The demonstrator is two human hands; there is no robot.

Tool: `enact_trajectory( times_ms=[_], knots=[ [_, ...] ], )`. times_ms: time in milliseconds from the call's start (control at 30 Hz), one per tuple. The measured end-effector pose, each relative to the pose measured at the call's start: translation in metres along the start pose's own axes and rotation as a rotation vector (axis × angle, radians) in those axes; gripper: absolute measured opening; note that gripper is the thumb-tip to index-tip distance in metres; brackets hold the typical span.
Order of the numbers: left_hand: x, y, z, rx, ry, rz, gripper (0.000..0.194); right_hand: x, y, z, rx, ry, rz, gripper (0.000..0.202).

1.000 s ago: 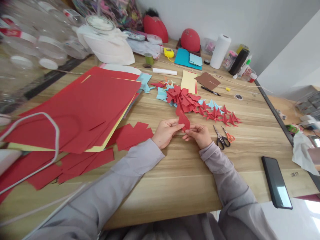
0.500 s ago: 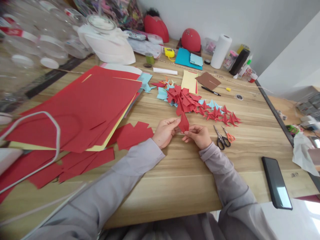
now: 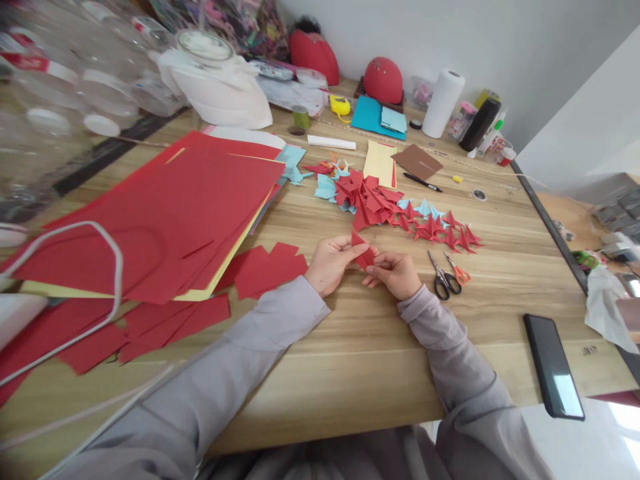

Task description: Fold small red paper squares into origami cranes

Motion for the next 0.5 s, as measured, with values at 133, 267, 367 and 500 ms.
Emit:
enact_trajectory(
  times_ms=[133,267,367,500],
  knots=[
    [-0.0006,0.0006,0.0009,0.003,-0.012,0.016,0.032,-0.0002,-0.0005,0.0001,0.002,0.002,-0.009,0.029],
    [-0.0019,0.0009,-0.0005,-0.019,-0.060,0.043,0.034,0.0000,-0.0001,-0.0005,-0.005,-0.006,-0.015,0.031],
    [-0.0011,0.0006,-0.0012,-0.014,-0.076,0.036,0.035,0.0000,0.0000,-0.0005,-0.003,-0.025,-0.006,0.031],
    [0.0011,-0.0005,-0.0026,-0.006,-0.068,-0.011,0.034,-0.0001,-0.0004,-0.0003,-0.005,-0.036,0.002,0.030]
  ],
)
Point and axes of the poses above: each hand's wrist, its own y-axis towards the middle knuckle, its own x-axis out of the back of the hand, z = x × y, the point moved 5 cm from there along y, towards the middle knuckle, and after that the axes turned 1 degree about z, right-handed, at the moved point
